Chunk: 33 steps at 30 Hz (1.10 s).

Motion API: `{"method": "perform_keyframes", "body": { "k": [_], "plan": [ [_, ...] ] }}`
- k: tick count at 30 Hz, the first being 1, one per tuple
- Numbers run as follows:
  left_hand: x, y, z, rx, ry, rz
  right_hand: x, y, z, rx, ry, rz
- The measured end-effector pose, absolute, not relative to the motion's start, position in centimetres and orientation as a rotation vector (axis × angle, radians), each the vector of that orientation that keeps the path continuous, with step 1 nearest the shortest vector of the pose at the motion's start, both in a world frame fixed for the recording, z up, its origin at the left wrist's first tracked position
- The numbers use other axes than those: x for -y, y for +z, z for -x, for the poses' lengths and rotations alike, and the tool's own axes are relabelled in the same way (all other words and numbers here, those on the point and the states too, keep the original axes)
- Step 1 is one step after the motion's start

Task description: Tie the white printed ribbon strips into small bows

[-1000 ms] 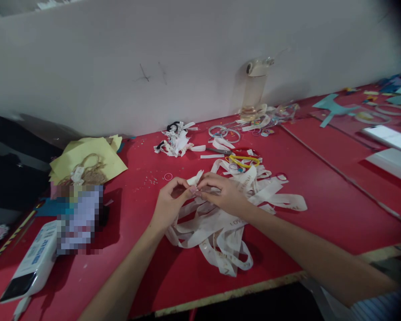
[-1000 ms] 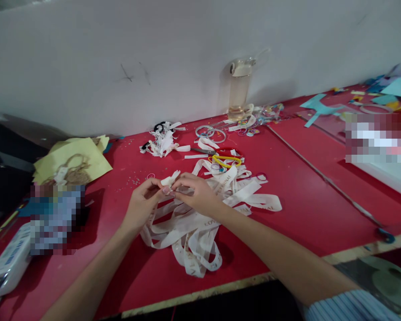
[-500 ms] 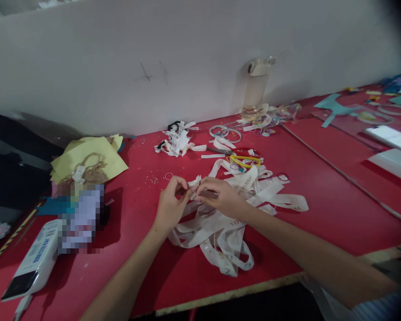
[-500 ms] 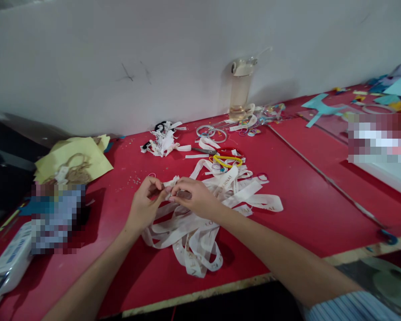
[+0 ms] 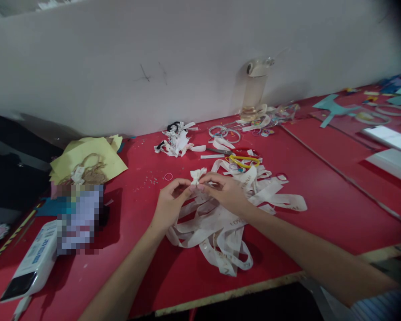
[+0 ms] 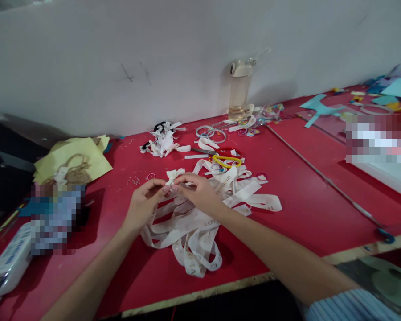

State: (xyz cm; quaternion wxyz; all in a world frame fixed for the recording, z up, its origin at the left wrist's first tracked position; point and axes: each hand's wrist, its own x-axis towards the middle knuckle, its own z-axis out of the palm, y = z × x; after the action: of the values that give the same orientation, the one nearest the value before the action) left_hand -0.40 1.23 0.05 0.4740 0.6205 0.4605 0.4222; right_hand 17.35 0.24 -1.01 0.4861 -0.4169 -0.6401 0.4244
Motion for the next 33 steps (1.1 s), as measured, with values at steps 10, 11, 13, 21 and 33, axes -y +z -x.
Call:
{"method": "perform_keyframes", "body": {
  "k": [10, 11, 13, 21, 33],
  "plan": [
    [-1.49, -0.16, 0.45, -1.065, 1.021, -1.405, -0.71, -1.28, -17.73, 1.567, 1.080, 1.012],
    [-1.50, -0.14, 0.47, -1.066, 1.012, -1.390, -0.70, -1.21, -17.74, 1.563, 1.094, 1.008],
    [-1.48, -0.10, 0.51, -1.071, 1.002, -1.386, -0.63, -1.07, -17.72, 1.557, 1.116, 0.999],
    [-1.41, -0.18, 0.76, -1.166, 1.007, -1.424, -0.53, -1.09, -17.63, 1.516, 1.163, 0.941],
    [-1.62, -0.22, 1.03, -1.043, 1.003, -1.348, -0.39, -0.80, -17.84, 1.492, 1.246, 0.928]
  ]
}}
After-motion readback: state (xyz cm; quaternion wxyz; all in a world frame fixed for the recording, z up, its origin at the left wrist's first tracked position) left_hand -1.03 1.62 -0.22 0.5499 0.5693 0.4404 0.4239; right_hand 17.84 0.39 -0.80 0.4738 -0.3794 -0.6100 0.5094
